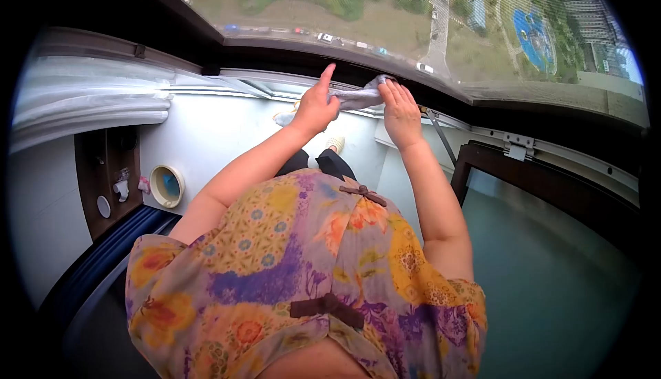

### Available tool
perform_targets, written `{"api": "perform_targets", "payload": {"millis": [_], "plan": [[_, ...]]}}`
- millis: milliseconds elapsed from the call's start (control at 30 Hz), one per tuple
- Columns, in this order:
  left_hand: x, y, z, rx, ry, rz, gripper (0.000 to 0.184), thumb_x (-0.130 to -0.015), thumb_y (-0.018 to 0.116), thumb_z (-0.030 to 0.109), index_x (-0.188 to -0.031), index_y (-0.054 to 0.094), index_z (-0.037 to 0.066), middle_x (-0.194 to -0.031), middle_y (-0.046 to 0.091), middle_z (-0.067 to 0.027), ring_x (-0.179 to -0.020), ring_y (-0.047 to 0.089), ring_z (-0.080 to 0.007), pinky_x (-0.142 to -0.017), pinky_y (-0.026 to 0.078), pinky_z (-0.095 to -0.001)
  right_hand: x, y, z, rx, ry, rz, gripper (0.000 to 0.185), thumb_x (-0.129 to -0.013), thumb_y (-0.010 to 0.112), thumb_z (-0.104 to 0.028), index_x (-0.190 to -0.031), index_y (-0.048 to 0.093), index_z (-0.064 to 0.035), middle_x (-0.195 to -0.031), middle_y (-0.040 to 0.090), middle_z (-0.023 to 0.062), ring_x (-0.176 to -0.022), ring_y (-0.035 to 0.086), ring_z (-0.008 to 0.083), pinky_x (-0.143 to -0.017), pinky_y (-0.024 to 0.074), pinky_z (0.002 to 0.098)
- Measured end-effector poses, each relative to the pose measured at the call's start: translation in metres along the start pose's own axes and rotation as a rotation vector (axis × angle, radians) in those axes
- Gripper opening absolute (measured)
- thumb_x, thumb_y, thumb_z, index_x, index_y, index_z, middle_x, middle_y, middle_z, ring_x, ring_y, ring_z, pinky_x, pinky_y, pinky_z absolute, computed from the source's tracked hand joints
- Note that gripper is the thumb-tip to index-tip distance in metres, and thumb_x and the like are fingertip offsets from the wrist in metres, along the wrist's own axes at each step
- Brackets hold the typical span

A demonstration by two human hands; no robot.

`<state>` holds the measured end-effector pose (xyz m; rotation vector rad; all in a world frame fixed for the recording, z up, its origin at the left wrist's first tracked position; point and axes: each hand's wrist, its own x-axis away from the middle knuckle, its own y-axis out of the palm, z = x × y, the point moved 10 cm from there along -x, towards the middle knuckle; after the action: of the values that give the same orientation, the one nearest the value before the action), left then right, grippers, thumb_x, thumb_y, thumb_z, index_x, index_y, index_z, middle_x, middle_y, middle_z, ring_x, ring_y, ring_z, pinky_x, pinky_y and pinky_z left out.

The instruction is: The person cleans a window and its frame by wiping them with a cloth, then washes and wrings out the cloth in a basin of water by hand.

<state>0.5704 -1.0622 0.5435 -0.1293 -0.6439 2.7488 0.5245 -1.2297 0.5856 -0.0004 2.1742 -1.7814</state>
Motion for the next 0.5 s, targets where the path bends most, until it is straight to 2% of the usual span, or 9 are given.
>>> {"api": "perform_targets", "payload": {"millis": [67,200,267,500], "plan": [[-0.003,-0.012,-0.006,-0.157,0.120,0.031,0.066,-0.081,0.052,0.007,-0.144,0.034,0.013,-0.089,0.060,-0.0233,-0.081,0.060,-0.0411,-0.072,0.048,-0.0462,-0.013,0.001,-0.018,-0.021,-0.051,0.000,0.034,-0.085,0.050,-0.005,-0.118,0.055,-0.0084,-0.128,0.058,0.0106,-0.120,0.054,0.0247,-0.105,0.0398,0.0390],[0.009,-0.028,-0.015,-0.169,0.102,0.083,0.064,-0.081,0.052,0.005,-0.142,0.036,0.011,-0.086,0.059,-0.0227,-0.080,0.060,-0.0399,-0.071,0.047,-0.0459,-0.036,0.010,-0.051,-0.095,-0.163,-0.002,0.034,-0.084,0.052,-0.006,-0.117,0.055,-0.0078,-0.125,0.059,0.0119,-0.117,0.056,0.0271,-0.103,0.0417,0.0395],[0.016,-0.041,-0.036,-0.023,-0.137,0.063,0.061,-0.081,0.053,0.005,-0.140,0.039,0.012,-0.080,0.059,-0.0201,-0.075,0.060,-0.0382,-0.069,0.047,-0.0451,-0.048,0.014,-0.066,-0.084,-0.210,-0.009,0.034,-0.084,0.052,-0.006,-0.118,0.055,-0.0075,-0.127,0.059,0.0116,-0.119,0.055,0.0268,-0.103,0.0417,0.0383],[0.033,-0.100,-0.041,0.072,-0.169,0.260,0.059,-0.080,0.055,0.004,-0.137,0.041,0.012,-0.073,0.056,-0.0144,-0.065,0.059,-0.0331,-0.063,0.048,-0.0396,-0.099,0.041,-0.151,-0.186,-0.374,0.000,0.036,-0.081,0.054,-0.010,-0.117,0.053,-0.0075,-0.127,0.055,0.0089,-0.118,0.053,0.0237,-0.096,0.0439,0.0342]]}}
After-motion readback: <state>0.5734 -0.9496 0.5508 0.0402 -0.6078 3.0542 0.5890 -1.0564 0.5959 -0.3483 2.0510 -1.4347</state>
